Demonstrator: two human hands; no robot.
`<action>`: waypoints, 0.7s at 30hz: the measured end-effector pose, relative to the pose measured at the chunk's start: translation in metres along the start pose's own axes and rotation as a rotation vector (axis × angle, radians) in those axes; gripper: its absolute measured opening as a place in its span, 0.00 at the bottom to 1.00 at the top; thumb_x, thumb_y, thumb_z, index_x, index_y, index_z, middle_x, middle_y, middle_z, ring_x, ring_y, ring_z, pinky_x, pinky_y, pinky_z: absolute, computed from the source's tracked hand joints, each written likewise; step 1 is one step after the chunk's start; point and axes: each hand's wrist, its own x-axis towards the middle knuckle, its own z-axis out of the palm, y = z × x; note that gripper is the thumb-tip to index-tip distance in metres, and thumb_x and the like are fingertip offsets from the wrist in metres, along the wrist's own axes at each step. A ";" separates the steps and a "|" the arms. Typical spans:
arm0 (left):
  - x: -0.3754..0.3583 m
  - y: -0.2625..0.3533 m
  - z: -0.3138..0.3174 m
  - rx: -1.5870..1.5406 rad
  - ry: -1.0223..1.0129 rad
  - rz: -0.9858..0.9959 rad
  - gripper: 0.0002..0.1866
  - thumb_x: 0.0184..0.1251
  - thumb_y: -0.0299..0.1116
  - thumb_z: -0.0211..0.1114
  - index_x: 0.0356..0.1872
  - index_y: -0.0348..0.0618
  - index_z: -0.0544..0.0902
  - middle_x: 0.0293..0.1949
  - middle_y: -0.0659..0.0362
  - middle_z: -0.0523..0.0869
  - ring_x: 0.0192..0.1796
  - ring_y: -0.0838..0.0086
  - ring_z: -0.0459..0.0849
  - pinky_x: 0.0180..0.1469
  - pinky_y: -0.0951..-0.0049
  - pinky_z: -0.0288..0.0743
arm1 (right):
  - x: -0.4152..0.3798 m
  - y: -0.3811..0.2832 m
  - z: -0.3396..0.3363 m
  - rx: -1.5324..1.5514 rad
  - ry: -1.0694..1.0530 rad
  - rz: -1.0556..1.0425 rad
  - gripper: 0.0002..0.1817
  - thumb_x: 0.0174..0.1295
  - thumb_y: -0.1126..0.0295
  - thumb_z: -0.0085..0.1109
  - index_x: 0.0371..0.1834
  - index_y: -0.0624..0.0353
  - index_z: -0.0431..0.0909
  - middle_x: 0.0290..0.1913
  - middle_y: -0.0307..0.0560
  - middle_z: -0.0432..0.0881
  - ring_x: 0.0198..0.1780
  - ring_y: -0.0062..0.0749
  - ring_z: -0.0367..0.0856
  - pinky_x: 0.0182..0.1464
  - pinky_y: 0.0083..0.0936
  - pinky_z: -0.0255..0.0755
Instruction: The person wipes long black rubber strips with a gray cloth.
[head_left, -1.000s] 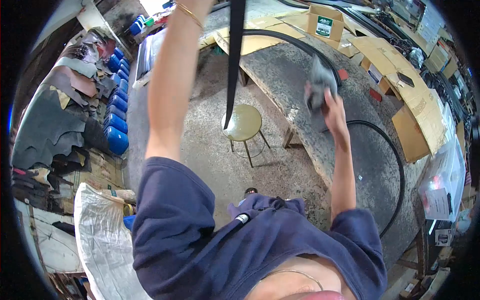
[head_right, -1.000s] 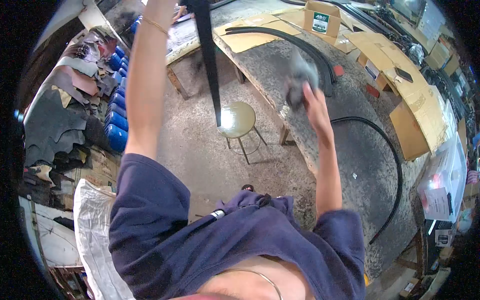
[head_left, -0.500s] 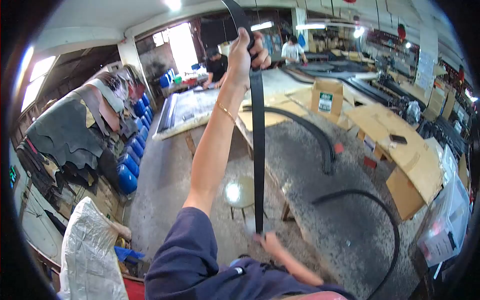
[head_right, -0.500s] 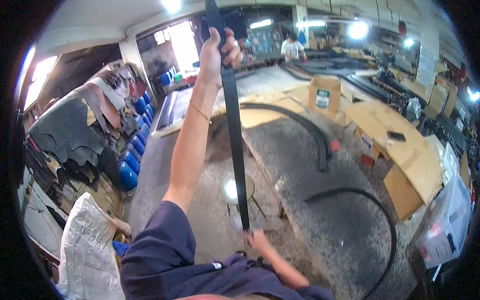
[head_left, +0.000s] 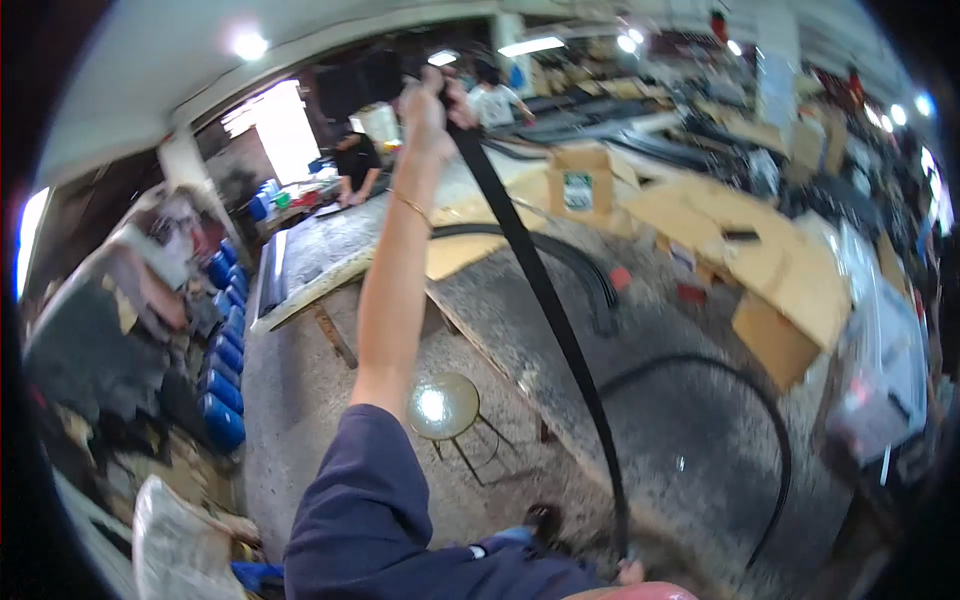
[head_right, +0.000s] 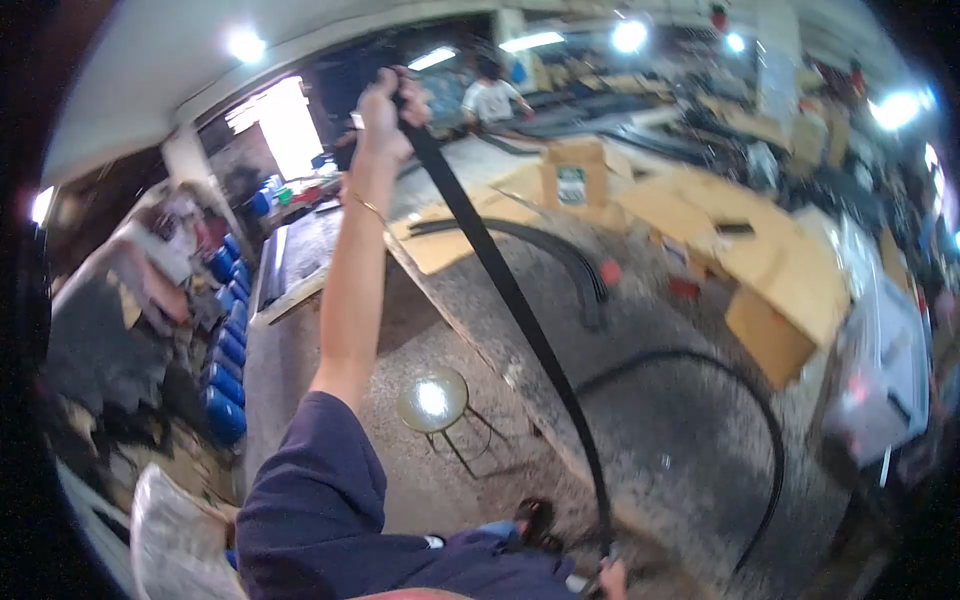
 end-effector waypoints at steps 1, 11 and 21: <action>0.010 -0.009 -0.005 -0.049 0.036 -0.045 0.11 0.69 0.38 0.51 0.33 0.43 0.73 0.20 0.63 0.69 0.20 0.80 0.66 0.19 0.80 0.59 | -0.024 -0.022 -0.028 0.083 0.076 -0.046 0.21 0.58 0.59 0.53 0.37 0.71 0.74 0.37 0.68 0.78 0.45 0.60 0.77 0.46 0.44 0.68; -0.002 -0.166 -0.046 1.018 -0.364 0.074 0.16 0.55 0.23 0.67 0.46 0.39 0.78 0.39 0.59 0.79 0.37 0.78 0.79 0.30 0.80 0.75 | -0.142 -0.025 -0.116 -0.015 0.469 0.153 0.13 0.53 0.79 0.52 0.43 0.70 0.73 0.38 0.68 0.76 0.44 0.65 0.72 0.43 0.47 0.67; -0.067 -0.297 -0.055 0.986 -0.359 -0.119 0.08 0.55 0.23 0.67 0.32 0.36 0.75 0.26 0.60 0.81 0.25 0.80 0.79 0.29 0.84 0.70 | -0.175 -0.084 -0.207 -0.058 0.835 0.438 0.10 0.55 0.79 0.48 0.38 0.73 0.72 0.32 0.71 0.75 0.41 0.65 0.73 0.40 0.48 0.65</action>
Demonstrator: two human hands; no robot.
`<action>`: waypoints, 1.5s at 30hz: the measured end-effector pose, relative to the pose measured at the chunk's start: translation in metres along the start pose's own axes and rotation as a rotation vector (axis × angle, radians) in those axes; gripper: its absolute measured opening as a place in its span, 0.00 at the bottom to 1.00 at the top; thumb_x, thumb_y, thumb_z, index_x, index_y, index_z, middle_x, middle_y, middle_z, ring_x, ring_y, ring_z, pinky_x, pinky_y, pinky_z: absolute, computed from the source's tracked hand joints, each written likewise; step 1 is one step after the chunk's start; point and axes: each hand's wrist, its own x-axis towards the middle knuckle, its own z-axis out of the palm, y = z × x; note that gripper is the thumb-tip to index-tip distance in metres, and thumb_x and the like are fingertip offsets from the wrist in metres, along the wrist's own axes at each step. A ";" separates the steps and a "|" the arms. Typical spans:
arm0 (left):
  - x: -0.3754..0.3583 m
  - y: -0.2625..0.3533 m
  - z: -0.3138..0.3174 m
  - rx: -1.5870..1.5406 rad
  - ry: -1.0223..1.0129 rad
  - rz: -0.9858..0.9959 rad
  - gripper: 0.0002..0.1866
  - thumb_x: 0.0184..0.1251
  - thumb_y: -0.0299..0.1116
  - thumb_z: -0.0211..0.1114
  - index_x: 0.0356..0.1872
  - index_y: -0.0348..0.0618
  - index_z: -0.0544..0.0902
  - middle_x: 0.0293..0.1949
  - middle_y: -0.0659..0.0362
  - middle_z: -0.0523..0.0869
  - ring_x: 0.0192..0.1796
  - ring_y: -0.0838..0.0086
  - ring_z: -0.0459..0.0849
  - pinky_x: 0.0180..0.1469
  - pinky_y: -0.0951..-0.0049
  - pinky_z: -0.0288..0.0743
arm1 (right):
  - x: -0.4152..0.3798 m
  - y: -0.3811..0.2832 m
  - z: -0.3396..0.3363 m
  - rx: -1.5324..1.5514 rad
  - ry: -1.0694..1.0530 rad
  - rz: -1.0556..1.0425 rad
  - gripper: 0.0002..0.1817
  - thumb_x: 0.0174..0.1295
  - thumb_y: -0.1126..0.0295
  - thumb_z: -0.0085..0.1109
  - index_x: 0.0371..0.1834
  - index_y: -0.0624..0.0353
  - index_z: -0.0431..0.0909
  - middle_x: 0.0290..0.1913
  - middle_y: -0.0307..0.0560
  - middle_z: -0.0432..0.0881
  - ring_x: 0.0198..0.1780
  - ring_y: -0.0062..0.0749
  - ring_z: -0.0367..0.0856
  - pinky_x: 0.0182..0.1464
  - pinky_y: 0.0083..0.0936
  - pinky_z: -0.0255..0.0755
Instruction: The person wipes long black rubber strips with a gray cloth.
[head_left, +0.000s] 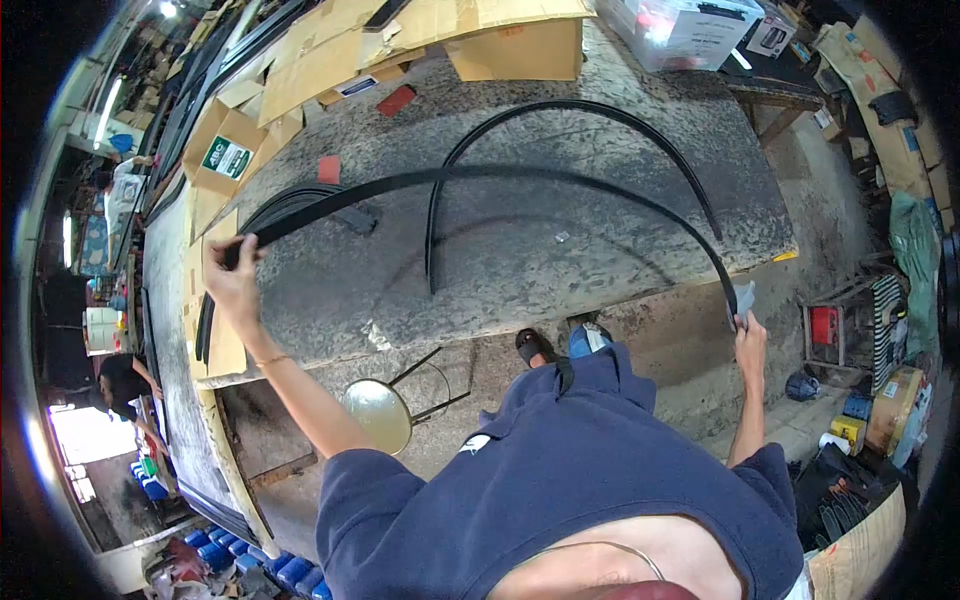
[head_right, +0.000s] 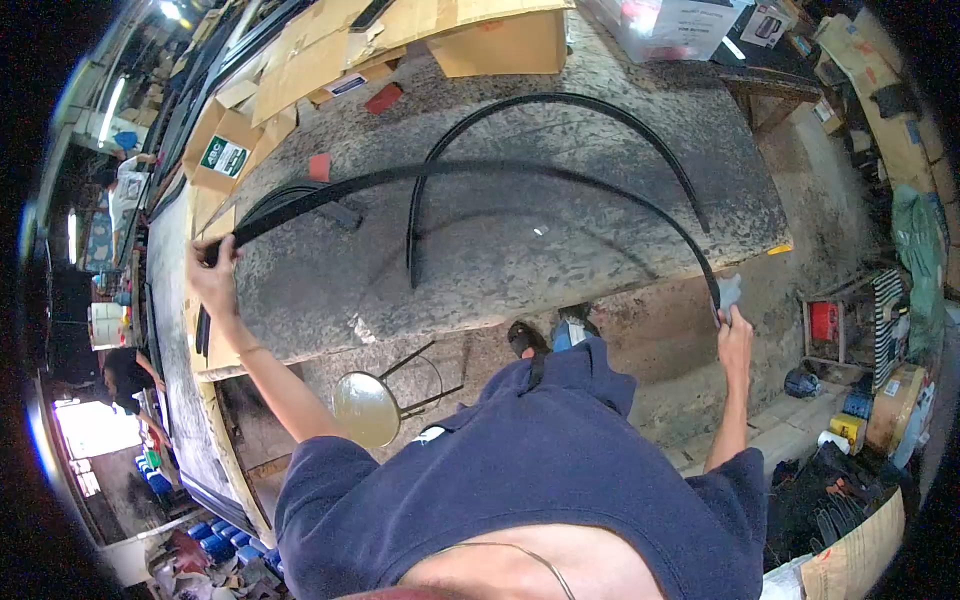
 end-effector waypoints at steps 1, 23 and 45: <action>-0.012 -0.011 0.017 -0.043 0.019 -0.007 0.07 0.54 0.22 0.67 0.30 0.37 0.76 0.27 0.58 0.81 0.25 0.79 0.80 0.30 0.83 0.71 | 0.014 -0.008 0.000 -0.039 -0.022 0.030 0.09 0.54 0.79 0.48 0.37 0.72 0.72 0.31 0.71 0.75 0.41 0.65 0.73 0.40 0.48 0.65; -0.237 -0.122 0.286 0.542 -0.085 -0.407 0.08 0.48 0.25 0.58 0.28 0.38 0.83 0.25 0.43 0.82 0.31 0.51 0.83 0.38 0.60 0.76 | 0.213 -0.013 0.151 -0.145 0.078 -0.037 0.17 0.54 0.77 0.53 0.49 0.62 0.73 0.46 0.55 0.72 0.50 0.51 0.68 0.49 0.42 0.67; -0.182 -0.185 0.264 0.859 -0.408 -0.689 0.19 0.52 0.41 0.67 0.44 0.44 0.81 0.42 0.47 0.83 0.43 0.51 0.82 0.45 0.57 0.76 | 0.174 0.047 0.089 -0.098 -0.078 0.197 0.26 0.51 0.56 0.65 0.54 0.48 0.73 0.49 0.62 0.71 0.52 0.56 0.71 0.55 0.41 0.66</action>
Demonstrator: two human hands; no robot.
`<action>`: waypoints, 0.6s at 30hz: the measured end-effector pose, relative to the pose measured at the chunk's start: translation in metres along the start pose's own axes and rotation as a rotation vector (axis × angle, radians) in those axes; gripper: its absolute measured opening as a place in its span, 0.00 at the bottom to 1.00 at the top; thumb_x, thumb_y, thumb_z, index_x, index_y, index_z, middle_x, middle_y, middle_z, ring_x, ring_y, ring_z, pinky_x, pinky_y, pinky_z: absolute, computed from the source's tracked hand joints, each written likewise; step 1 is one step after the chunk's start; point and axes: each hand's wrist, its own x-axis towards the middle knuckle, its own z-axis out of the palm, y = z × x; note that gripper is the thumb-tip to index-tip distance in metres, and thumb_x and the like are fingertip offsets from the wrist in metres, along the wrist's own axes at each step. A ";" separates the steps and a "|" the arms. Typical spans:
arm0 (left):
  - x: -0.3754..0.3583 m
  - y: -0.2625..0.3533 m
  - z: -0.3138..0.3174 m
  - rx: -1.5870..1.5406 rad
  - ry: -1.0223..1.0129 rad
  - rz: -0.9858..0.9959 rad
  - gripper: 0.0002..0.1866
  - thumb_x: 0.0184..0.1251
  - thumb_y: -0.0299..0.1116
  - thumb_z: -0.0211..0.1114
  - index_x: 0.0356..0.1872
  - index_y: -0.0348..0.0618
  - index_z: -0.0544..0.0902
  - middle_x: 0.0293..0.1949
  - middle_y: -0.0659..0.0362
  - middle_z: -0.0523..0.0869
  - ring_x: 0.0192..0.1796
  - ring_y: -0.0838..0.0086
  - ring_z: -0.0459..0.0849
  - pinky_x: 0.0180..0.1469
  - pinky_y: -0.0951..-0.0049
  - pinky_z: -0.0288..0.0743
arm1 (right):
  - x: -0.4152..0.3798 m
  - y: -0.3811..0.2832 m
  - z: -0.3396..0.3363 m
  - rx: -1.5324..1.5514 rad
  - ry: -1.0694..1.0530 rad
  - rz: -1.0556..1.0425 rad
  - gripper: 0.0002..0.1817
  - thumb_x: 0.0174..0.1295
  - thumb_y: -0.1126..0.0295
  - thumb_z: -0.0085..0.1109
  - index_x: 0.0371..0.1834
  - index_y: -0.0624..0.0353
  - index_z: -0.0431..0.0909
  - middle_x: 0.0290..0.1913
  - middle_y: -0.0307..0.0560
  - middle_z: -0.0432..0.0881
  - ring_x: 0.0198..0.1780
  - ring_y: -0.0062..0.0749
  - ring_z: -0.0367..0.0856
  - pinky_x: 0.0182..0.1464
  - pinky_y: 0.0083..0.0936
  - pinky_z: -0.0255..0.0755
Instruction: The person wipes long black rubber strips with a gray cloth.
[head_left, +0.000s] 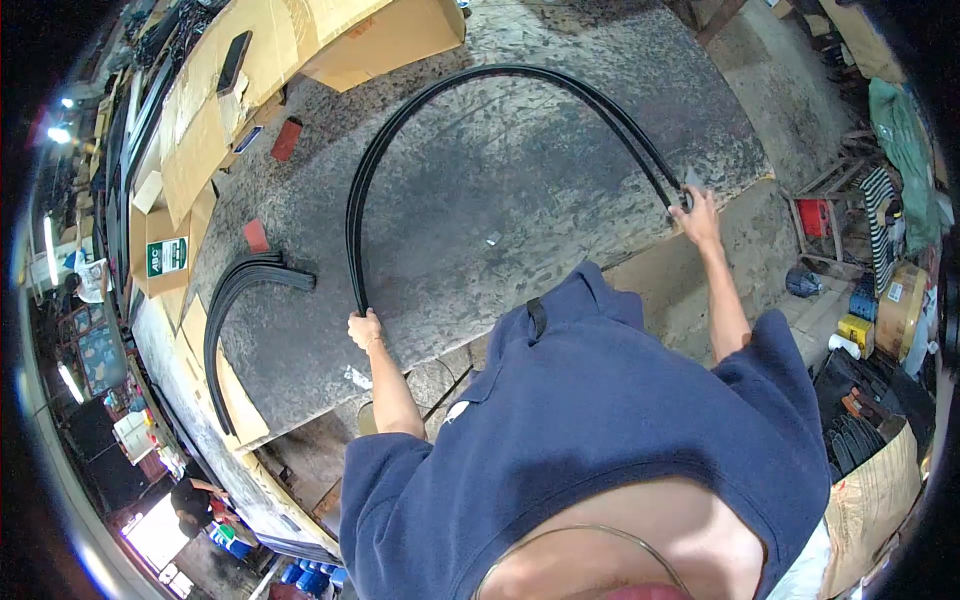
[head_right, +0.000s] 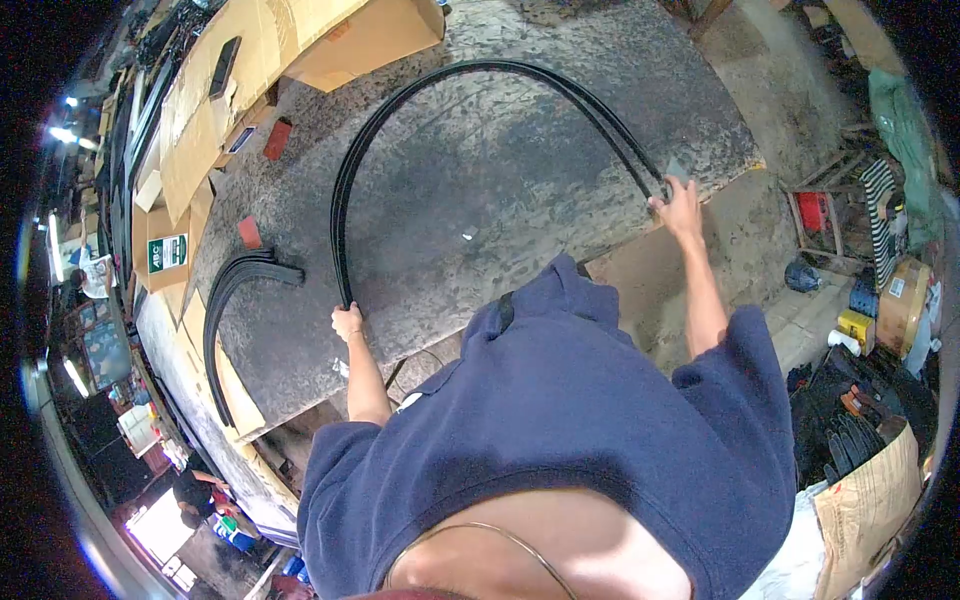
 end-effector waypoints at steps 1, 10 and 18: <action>-0.004 0.002 -0.002 0.021 -0.012 -0.024 0.19 0.51 0.41 0.67 0.43 0.44 0.80 0.42 0.47 0.83 0.43 0.51 0.82 0.46 0.57 0.76 | -0.001 -0.002 0.009 0.013 0.004 0.024 0.23 0.52 0.57 0.64 0.51 0.52 0.76 0.47 0.64 0.72 0.51 0.57 0.71 0.55 0.42 0.65; 0.012 -0.069 0.040 -0.778 -0.155 -0.406 0.16 0.52 0.29 0.67 0.42 0.37 0.76 0.29 0.52 0.82 0.27 0.67 0.83 0.23 0.68 0.77 | 0.018 0.003 0.020 0.124 0.257 0.135 0.12 0.54 0.61 0.62 0.36 0.56 0.82 0.44 0.59 0.78 0.45 0.53 0.77 0.46 0.39 0.69; -0.014 -0.063 0.045 -0.765 -0.033 -0.384 0.21 0.56 0.31 0.65 0.48 0.37 0.70 0.27 0.54 0.80 0.22 0.72 0.80 0.18 0.73 0.73 | 0.052 0.043 0.053 0.465 0.051 0.431 0.27 0.45 0.44 0.67 0.33 0.61 0.83 0.31 0.55 0.83 0.36 0.41 0.80 0.43 0.33 0.70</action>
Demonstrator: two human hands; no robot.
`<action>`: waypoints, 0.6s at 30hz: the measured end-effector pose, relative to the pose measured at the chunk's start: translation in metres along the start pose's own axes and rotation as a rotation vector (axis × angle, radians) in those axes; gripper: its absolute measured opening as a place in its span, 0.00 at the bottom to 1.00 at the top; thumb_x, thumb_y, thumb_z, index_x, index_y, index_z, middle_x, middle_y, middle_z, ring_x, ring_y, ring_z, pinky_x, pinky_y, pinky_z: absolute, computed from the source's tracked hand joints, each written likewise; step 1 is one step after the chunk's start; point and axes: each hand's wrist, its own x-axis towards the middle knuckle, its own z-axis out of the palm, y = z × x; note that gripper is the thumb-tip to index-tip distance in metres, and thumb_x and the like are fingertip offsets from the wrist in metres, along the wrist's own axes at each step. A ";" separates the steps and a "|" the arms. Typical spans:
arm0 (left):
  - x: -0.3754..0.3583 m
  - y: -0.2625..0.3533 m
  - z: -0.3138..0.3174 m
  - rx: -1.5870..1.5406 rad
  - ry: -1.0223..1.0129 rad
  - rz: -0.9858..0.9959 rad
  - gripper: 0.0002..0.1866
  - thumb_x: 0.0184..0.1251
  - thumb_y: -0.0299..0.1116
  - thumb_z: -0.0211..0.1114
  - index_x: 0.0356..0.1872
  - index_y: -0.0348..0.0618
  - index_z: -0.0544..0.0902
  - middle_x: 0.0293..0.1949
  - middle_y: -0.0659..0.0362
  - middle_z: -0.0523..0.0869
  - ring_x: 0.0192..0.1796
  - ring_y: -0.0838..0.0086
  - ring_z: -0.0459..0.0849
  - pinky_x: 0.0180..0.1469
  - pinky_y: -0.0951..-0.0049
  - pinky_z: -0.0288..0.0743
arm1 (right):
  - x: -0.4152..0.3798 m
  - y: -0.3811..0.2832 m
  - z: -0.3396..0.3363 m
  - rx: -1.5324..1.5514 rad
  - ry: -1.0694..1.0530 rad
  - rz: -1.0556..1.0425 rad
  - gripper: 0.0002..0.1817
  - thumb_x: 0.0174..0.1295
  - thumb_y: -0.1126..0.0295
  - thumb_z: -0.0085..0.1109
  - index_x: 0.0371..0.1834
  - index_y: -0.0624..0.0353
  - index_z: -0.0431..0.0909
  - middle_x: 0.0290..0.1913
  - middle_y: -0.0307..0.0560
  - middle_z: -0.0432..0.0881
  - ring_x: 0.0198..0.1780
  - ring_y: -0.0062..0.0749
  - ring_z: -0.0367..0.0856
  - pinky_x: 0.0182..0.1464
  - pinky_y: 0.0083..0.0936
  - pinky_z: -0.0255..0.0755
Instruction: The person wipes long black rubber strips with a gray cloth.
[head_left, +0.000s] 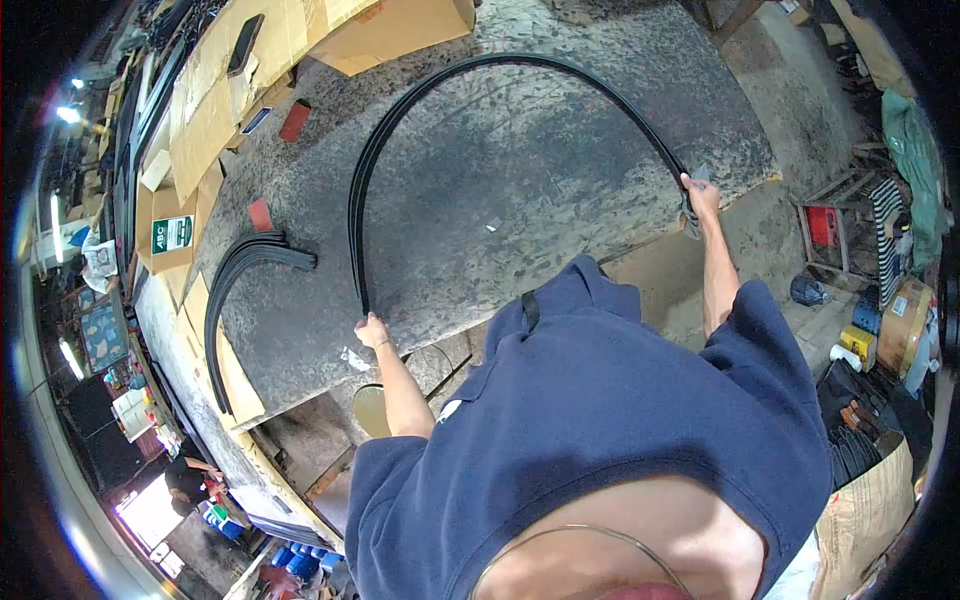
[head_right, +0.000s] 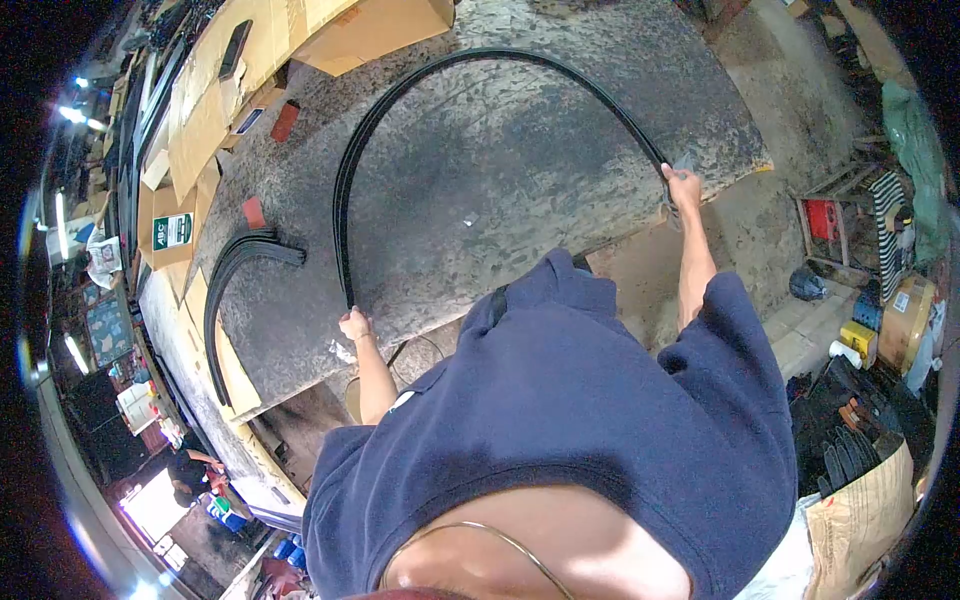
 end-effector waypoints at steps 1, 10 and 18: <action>-0.003 -0.004 0.000 0.040 0.040 0.026 0.20 0.55 0.31 0.65 0.48 0.36 0.70 0.27 0.53 0.81 0.22 0.70 0.79 0.19 0.72 0.73 | -0.004 -0.006 -0.003 -0.005 -0.013 -0.003 0.27 0.45 0.45 0.68 0.33 0.60 0.83 0.31 0.54 0.83 0.36 0.40 0.80 0.43 0.32 0.70; -0.033 -0.029 -0.014 -0.013 0.138 -0.019 0.16 0.53 0.29 0.63 0.43 0.36 0.74 0.32 0.50 0.82 0.26 0.65 0.81 0.26 0.67 0.76 | -0.010 0.008 -0.010 0.093 -0.114 -0.119 0.20 0.51 0.54 0.66 0.40 0.58 0.82 0.31 0.42 0.81 0.35 0.27 0.75 0.42 0.26 0.69; -0.048 -0.021 -0.031 0.431 0.288 0.560 0.23 0.53 0.31 0.59 0.50 0.27 0.71 0.49 0.40 0.76 0.56 0.51 0.72 0.59 0.60 0.64 | 0.005 0.043 -0.029 0.382 0.025 -0.043 0.13 0.55 0.69 0.62 0.44 0.56 0.81 0.46 0.43 0.81 0.46 0.30 0.75 0.49 0.28 0.69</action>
